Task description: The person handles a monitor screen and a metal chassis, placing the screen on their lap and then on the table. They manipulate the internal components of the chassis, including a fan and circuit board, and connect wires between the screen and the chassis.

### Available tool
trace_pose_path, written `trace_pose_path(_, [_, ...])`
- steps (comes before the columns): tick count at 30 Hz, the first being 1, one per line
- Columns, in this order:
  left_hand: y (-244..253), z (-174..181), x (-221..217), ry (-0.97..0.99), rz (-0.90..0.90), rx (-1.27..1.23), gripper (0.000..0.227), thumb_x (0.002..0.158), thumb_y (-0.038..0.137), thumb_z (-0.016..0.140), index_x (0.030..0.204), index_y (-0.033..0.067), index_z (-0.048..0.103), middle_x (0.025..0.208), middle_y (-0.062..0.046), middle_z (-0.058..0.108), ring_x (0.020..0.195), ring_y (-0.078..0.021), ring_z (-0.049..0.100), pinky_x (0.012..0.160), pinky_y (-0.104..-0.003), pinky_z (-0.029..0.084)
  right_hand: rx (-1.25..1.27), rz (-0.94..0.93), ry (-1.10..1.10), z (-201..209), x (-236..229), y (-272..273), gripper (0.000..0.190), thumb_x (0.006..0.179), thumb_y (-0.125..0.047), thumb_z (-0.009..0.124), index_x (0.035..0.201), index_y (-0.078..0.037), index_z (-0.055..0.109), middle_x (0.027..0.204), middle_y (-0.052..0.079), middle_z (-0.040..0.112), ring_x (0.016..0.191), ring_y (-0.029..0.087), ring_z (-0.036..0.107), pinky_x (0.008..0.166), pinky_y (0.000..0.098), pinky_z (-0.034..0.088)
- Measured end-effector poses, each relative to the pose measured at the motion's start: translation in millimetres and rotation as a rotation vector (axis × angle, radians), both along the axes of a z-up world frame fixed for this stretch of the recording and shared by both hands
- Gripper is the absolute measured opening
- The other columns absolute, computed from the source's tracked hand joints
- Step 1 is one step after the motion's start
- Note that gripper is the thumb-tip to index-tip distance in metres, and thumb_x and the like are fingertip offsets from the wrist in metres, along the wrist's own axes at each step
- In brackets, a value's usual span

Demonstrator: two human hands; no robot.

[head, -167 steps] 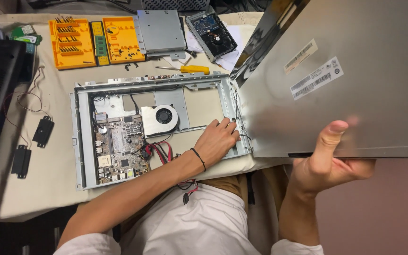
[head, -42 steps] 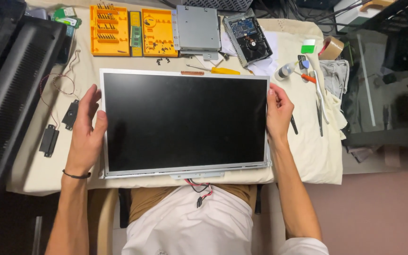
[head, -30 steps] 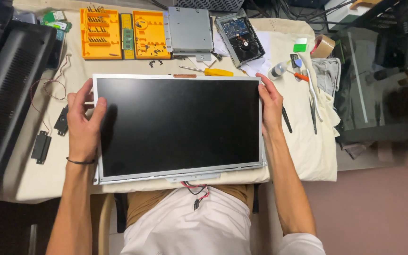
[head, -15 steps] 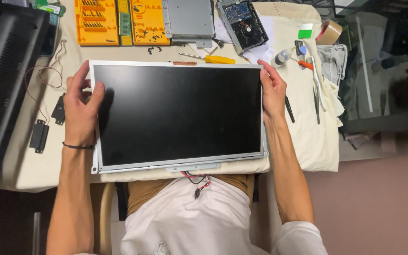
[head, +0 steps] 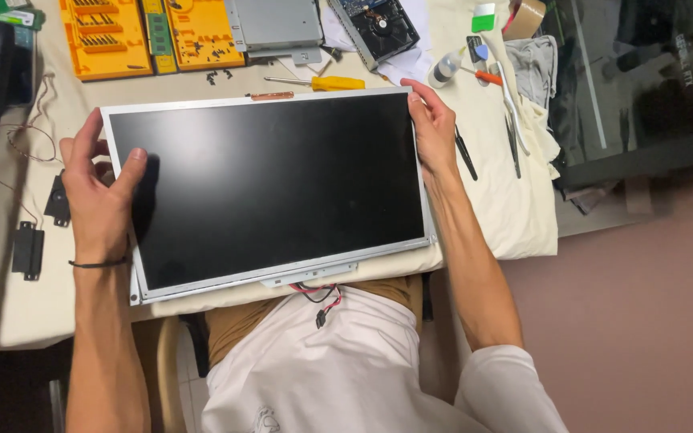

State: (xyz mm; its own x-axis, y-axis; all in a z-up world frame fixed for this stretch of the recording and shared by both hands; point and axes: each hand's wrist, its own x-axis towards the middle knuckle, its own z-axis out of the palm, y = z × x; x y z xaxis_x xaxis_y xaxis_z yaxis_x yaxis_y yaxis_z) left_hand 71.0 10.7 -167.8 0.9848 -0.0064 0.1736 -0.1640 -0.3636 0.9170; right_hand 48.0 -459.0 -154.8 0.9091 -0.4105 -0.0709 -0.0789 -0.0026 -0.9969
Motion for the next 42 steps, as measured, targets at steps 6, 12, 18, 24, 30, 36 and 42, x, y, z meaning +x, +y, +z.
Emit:
trace_pose_path(6, [-0.1,-9.9,3.0,-0.055,0.021,0.027,0.066,0.115,0.022,0.074,0.172,0.0005,0.048,0.142,-0.015,0.044,0.136,-0.0309,0.05,0.114,-0.046,0.042,0.141,0.016,0.014,-3.3,1.1,-3.3,0.027,0.109,-0.024,0.072,0.132,-0.013,0.081,0.097,0.006,0.08,0.091,0.014,0.08,0.08,0.0224,0.064])
trace_pose_path(12, [2.9,-30.9,11.6,-0.073,0.074,0.026,0.073,0.114,0.045,0.071,0.173,0.0117,0.044,0.141,-0.01,0.05,0.126,-0.0257,0.052,0.108,-0.037,0.044,0.144,0.024,-0.015,-22.3,13.2,-15.6,0.021,0.104,-0.02,0.08,0.125,-0.019,0.082,0.082,-0.004,0.071,0.072,0.002,0.065,0.065,0.0169,0.052])
trace_pose_path(18, [1.4,-26.6,12.1,-0.042,0.025,-0.079,0.069,0.115,0.043,0.066,0.174,0.0126,0.045,0.123,-0.003,0.047,0.115,-0.0177,0.052,0.107,-0.028,0.042,0.058,-0.055,0.1,-2.0,7.8,-0.8,0.023,0.103,-0.018,0.074,0.123,-0.024,0.085,0.077,-0.01,0.065,0.07,-0.002,0.06,0.065,0.0125,0.05])
trace_pose_path(24, [-6.8,-11.9,10.6,0.02,0.05,-0.019,0.068,0.114,0.051,0.06,0.17,0.0147,0.048,0.126,-0.005,0.055,0.118,-0.0211,0.055,0.114,-0.034,0.044,0.039,-0.128,0.192,7.4,5.7,4.5,0.023,0.104,-0.019,0.073,0.121,-0.028,0.086,0.095,-0.007,0.078,0.089,0.001,0.077,0.077,0.0123,0.067])
trace_pose_path(30, [-10.4,-4.5,9.6,0.04,0.057,0.002,0.067,0.112,0.056,0.056,0.166,0.0169,0.049,0.13,-0.006,0.059,0.117,-0.0208,0.054,0.109,-0.036,0.046,0.014,-0.106,0.216,5.9,4.9,1.1,0.02,0.111,-0.022,0.067,0.123,-0.03,0.082,0.105,-0.006,0.08,0.102,0.003,0.082,0.084,0.0157,0.07])
trace_pose_path(36, [-7.2,-5.6,5.1,0.029,0.04,-0.058,0.071,0.112,0.059,0.056,0.17,0.0183,0.048,0.119,-0.002,0.054,0.112,-0.0175,0.051,0.111,-0.033,0.043,0.033,-0.094,0.175,-2.5,8.5,-5.4,0.019,0.112,-0.023,0.071,0.126,-0.029,0.082,0.109,-0.006,0.082,0.102,0.002,0.082,0.089,0.0139,0.072])
trace_pose_path(42, [-7.7,-3.6,5.0,0.085,0.034,-0.075,0.08,0.109,0.062,0.056,0.174,0.0181,0.044,0.116,-0.002,0.049,0.11,-0.0174,0.05,0.109,-0.031,0.042,0.015,-0.085,0.207,3.3,7.8,-0.8,0.019,0.113,-0.021,0.07,0.125,-0.027,0.084,0.105,-0.004,0.081,0.101,0.003,0.083,0.088,0.0145,0.073])
